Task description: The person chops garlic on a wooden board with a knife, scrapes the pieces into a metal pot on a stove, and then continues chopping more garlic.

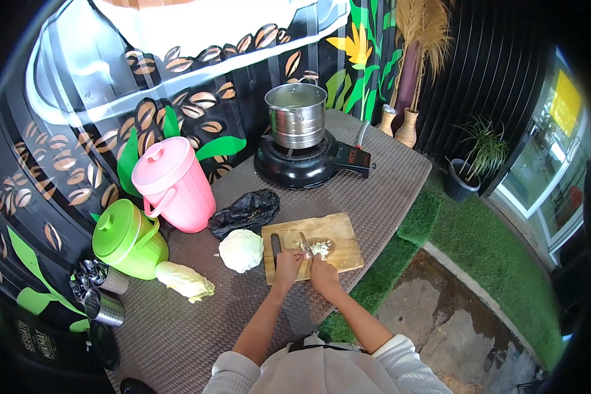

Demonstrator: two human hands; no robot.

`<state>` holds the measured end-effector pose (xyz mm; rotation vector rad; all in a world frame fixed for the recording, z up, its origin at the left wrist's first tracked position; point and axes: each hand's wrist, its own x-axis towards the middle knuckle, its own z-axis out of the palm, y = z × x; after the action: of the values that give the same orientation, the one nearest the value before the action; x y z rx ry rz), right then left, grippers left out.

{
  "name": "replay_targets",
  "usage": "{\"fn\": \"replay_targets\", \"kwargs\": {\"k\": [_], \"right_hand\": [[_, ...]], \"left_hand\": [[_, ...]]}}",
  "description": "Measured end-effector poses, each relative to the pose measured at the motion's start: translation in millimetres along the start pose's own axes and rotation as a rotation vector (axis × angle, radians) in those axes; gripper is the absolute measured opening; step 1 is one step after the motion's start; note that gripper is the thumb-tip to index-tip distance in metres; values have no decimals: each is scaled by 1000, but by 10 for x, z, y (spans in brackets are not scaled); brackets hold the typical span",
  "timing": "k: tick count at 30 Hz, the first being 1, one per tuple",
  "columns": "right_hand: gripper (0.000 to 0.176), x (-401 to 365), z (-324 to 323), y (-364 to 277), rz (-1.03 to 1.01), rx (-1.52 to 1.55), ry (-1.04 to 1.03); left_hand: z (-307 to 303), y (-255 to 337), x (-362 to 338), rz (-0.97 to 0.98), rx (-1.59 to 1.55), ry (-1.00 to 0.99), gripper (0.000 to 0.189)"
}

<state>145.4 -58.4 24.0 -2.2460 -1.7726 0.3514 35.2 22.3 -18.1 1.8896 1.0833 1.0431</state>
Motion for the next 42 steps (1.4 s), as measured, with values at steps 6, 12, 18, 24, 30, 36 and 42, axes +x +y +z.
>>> {"fn": "replay_targets", "kwargs": {"k": [6,12,18,24,30,36,42], "right_hand": [[21,-204,13,-48,34,10,-22],[26,-55,-55,76,51,138,-70],[29,-120,-172,229,-13,225,-117],[29,-187,-159,277,-2,278,-96],[29,-215,-214,215,37,269,-41],[29,-173,-152,127,34,187,-31],[28,-140,-142,132,27,116,-71]], "left_hand": [[13,37,-1,-50,-14,29,12],[-57,40,21,20,21,-36,13],[-172,217,134,60,-29,-28,16],[-111,-54,215,254,290,34,23],[-152,161,108,122,190,-164,21],[-39,-45,9,112,21,-41,20],[-29,-48,-28,88,-9,9,22]]}}
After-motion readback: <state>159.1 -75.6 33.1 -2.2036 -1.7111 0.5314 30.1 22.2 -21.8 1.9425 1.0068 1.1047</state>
